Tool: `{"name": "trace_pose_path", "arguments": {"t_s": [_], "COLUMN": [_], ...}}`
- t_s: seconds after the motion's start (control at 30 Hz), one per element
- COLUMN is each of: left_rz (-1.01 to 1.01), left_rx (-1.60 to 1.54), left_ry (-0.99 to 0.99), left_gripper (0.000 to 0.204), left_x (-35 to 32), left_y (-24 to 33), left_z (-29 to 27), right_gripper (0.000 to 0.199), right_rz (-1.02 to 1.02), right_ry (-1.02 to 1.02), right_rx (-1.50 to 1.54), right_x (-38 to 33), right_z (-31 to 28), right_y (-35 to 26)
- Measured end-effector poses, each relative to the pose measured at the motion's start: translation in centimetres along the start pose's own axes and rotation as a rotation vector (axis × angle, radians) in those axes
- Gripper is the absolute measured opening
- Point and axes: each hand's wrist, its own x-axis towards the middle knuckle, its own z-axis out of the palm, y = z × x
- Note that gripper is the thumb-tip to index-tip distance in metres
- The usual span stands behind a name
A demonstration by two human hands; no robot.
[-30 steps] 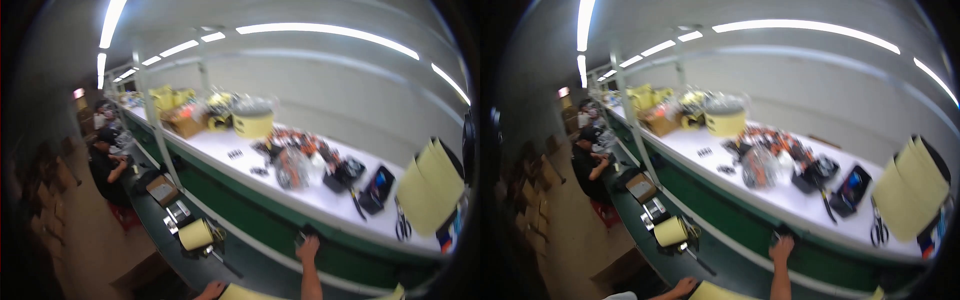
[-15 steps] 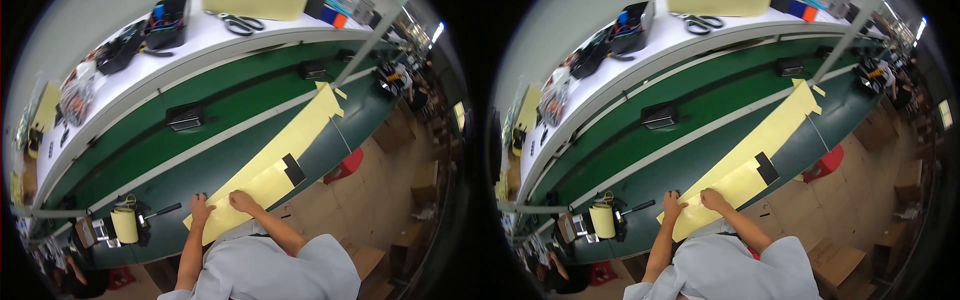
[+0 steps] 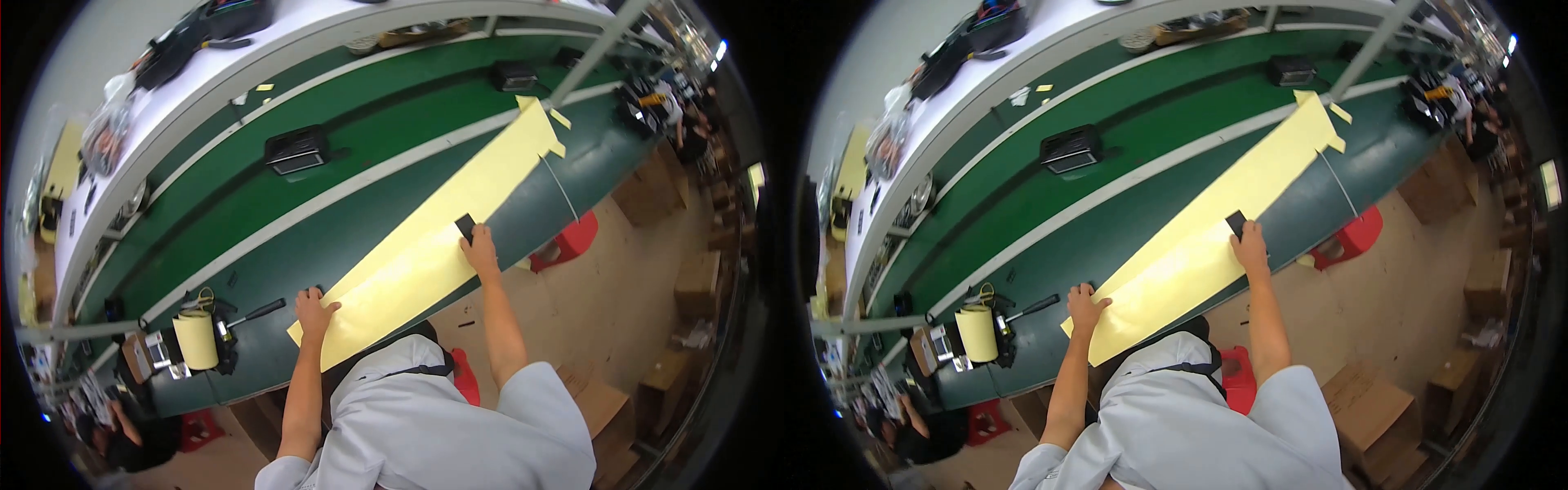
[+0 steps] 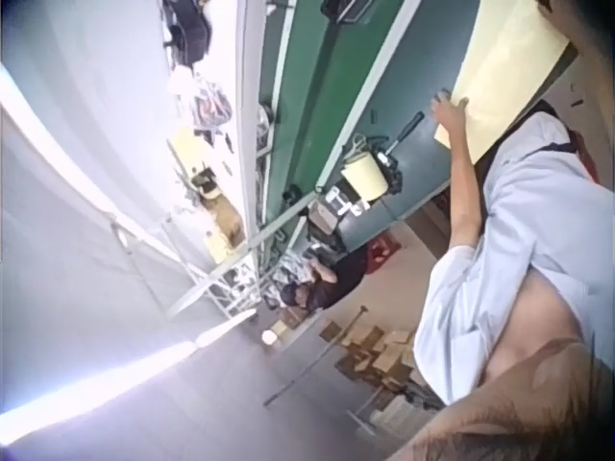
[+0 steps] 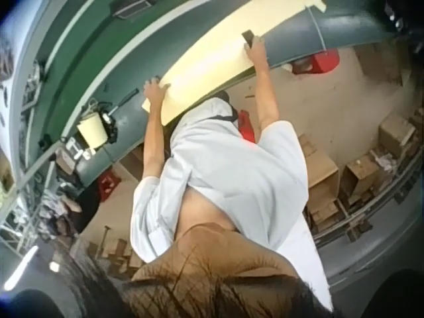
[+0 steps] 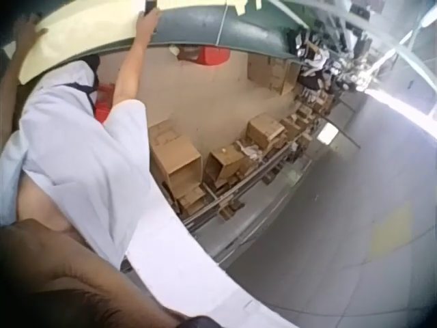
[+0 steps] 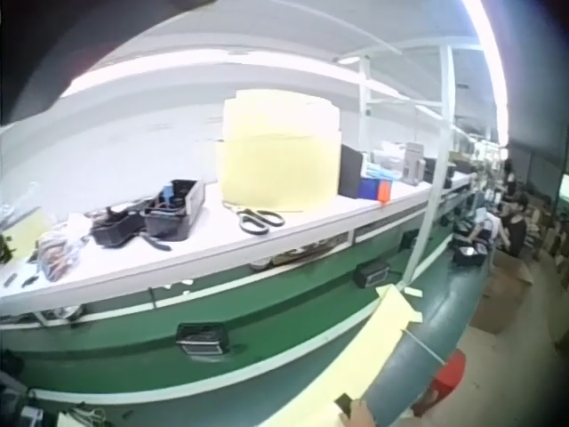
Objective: Applying yellow adhesive strips to black plastic components on an assembly line.
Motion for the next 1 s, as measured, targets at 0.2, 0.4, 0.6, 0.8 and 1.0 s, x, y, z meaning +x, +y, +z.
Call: {"name": "trace_pose_path", "arguments": {"t_s": [0.2, 0.4, 0.6, 0.8, 1.0], "left_rz": [0.019, -0.022, 0.039, 0.017, -0.027], "left_rx": [-0.020, -0.020, -0.091, -0.032, -0.227], "left_ry": [0.066, 0.063, 0.069, 0.161, 0.318], "left_gripper": [0.053, 0.050, 0.049, 0.042, 0.034], "left_x": [-0.6, -2.2, -1.4, -2.5, -4.7], "left_y": [0.6, -0.4, -0.1, -2.8, -5.5], "left_z": [0.5, 0.0, 0.5, 1.1, -2.7], "right_gripper": [0.028, 0.043, 0.043, 0.030, 0.021], "right_rz": [0.055, -0.199, 0.440, 0.492, 0.053], "right_ry": [0.313, 0.265, 0.260, 0.030, -0.622], "right_rx": [0.125, -0.083, 0.849, 1.213, 0.920], "right_x": [-0.3, -0.8, 1.0, -1.2, -9.9], "right_z": [1.3, 2.2, 1.3, 1.7, 11.1], "right_y": [5.2, 2.9, 6.2, -1.3, -17.3]}}
